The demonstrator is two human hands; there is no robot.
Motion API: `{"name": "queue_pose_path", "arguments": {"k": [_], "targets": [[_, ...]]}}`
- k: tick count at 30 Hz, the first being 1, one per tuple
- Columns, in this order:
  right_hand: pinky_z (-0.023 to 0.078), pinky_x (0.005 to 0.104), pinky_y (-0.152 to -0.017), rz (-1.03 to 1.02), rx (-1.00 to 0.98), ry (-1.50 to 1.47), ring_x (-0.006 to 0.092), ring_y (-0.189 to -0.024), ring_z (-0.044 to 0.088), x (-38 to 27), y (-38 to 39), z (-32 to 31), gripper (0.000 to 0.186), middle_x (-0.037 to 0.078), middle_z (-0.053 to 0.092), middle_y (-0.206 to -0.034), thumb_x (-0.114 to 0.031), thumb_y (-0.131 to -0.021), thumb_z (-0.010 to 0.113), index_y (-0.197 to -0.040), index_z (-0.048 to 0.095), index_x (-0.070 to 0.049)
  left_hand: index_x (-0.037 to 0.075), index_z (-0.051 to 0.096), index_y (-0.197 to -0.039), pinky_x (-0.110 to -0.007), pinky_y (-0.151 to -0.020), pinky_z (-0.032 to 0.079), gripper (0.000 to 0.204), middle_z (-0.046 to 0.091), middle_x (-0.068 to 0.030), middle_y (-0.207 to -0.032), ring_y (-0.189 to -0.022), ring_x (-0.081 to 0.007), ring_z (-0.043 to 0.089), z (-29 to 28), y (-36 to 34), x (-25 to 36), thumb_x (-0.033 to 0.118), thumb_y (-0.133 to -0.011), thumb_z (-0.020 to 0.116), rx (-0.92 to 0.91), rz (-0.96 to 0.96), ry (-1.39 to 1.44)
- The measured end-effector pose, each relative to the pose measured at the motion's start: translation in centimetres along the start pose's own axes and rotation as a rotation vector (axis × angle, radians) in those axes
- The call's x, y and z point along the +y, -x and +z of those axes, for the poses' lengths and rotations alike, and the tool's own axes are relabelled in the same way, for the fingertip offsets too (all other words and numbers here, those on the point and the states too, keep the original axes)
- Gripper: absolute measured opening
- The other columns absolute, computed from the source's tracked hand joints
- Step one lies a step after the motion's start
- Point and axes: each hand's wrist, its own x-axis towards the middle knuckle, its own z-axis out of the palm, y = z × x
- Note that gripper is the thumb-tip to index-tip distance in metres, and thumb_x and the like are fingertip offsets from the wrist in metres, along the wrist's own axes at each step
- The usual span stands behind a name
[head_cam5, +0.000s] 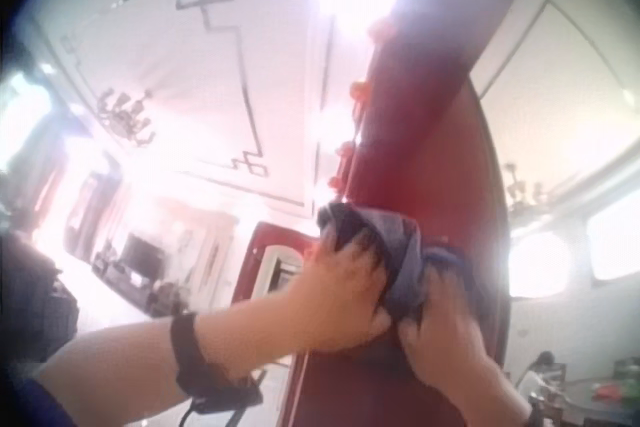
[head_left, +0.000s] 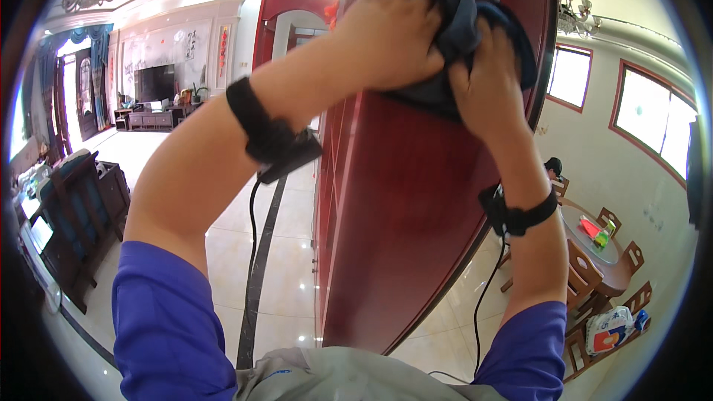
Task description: The person wipes a red wooden cabinet with frosted glass doors using a blue cloth. They clean the glass panels, wooden frame, and interior shelves, moving the cloth across different surfaces in a systematic manner.
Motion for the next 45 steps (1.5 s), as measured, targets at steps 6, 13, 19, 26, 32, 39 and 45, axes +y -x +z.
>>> {"name": "queue_pose_path", "arguments": {"k": [6,13,19,26,32,39,45], "targets": [[0.039,0.0532,-0.103,0.079,0.045,0.02,0.0446,-0.121,0.046,1.6,-2.3,0.1,0.063,0.027,0.046,-0.13,-0.028,-0.088,0.056,-0.141,0.039,0.001,-0.007,0.063,-0.113,-0.06,-0.11,0.027,0.055,0.06,-0.0228,-0.123,-0.125,-0.0356,0.05,0.1,-2.4,-1.0,0.039,-0.087,0.047,-0.09,-0.065,-0.016],[0.029,0.0626,-0.106,-0.028,-0.022,0.037,0.0498,-0.124,0.041,-2.5,9.2,0.6,0.073,0.031,0.039,-0.136,-0.029,-0.079,0.064,-0.141,0.038,0.002,0.002,0.072,-0.096,-0.065,-0.106,0.028,0.041,0.065,-0.0179,-0.109,-0.117,-0.0387,0.051,-1.6,7.5,5.9,0.037,-0.082,0.057,-0.168,0.126,0.046],[0.029,0.0633,-0.106,-0.1,-0.064,-0.034,0.0505,-0.124,0.04,-2.9,11.4,0.1,0.076,0.033,0.039,-0.135,-0.03,-0.077,0.065,-0.141,0.038,0.002,0.001,0.072,-0.098,-0.061,-0.107,0.029,0.044,0.065,-0.017,-0.112,-0.12,-0.036,0.051,-2.4,8.6,5.5,0.04,-0.082,0.058,-0.27,0.264,0.134],[0.037,0.0535,-0.106,-0.051,-0.061,0.095,0.044,-0.124,0.045,1.2,1.6,-0.2,0.071,0.026,0.043,-0.136,-0.029,-0.082,0.064,-0.141,0.037,0.001,-0.003,0.07,-0.101,-0.056,-0.108,0.031,0.05,0.063,-0.0216,-0.12,-0.125,-0.0374,0.05,0.6,1.0,0.6,0.042,-0.082,0.057,0.012,0.184,-0.054],[0.043,0.0508,-0.1,-0.039,0.073,0.094,0.0426,-0.121,0.048,5.0,-8.3,0.3,0.065,0.026,0.047,-0.132,-0.027,-0.087,0.062,-0.141,0.038,-0.002,-0.008,0.062,-0.118,-0.059,-0.109,0.027,0.059,0.06,-0.0237,-0.127,-0.126,-0.0352,0.05,0.4,-6.2,-3.5,0.04,-0.091,0.041,-0.154,-0.02,-0.103],[0.034,0.0452,-0.112,0.033,0.174,0.007,0.043,-0.132,0.041,6.5,-11.5,-0.2,0.06,0.026,0.044,-0.142,-0.026,-0.091,0.055,-0.14,0.04,0.004,-0.006,0.061,-0.12,-0.058,-0.11,0.027,0.058,0.06,-0.0232,-0.127,-0.124,-0.0365,0.052,-0.4,-10.1,-4.4,0.04,-0.098,0.033,-0.223,-0.083,-0.3],[0.036,0.0479,-0.11,0.175,0.101,0.051,0.0444,-0.13,0.043,3.8,-6.9,-0.7,0.06,0.03,0.042,-0.14,-0.023,-0.091,0.054,-0.14,0.037,0.007,-0.007,0.061,-0.117,-0.052,-0.108,0.033,0.055,0.06,-0.0256,-0.123,-0.121,-0.0388,0.052,-0.2,-7.1,-3.3,0.038,-0.097,0.039,-0.23,-0.066,-0.154]]}}
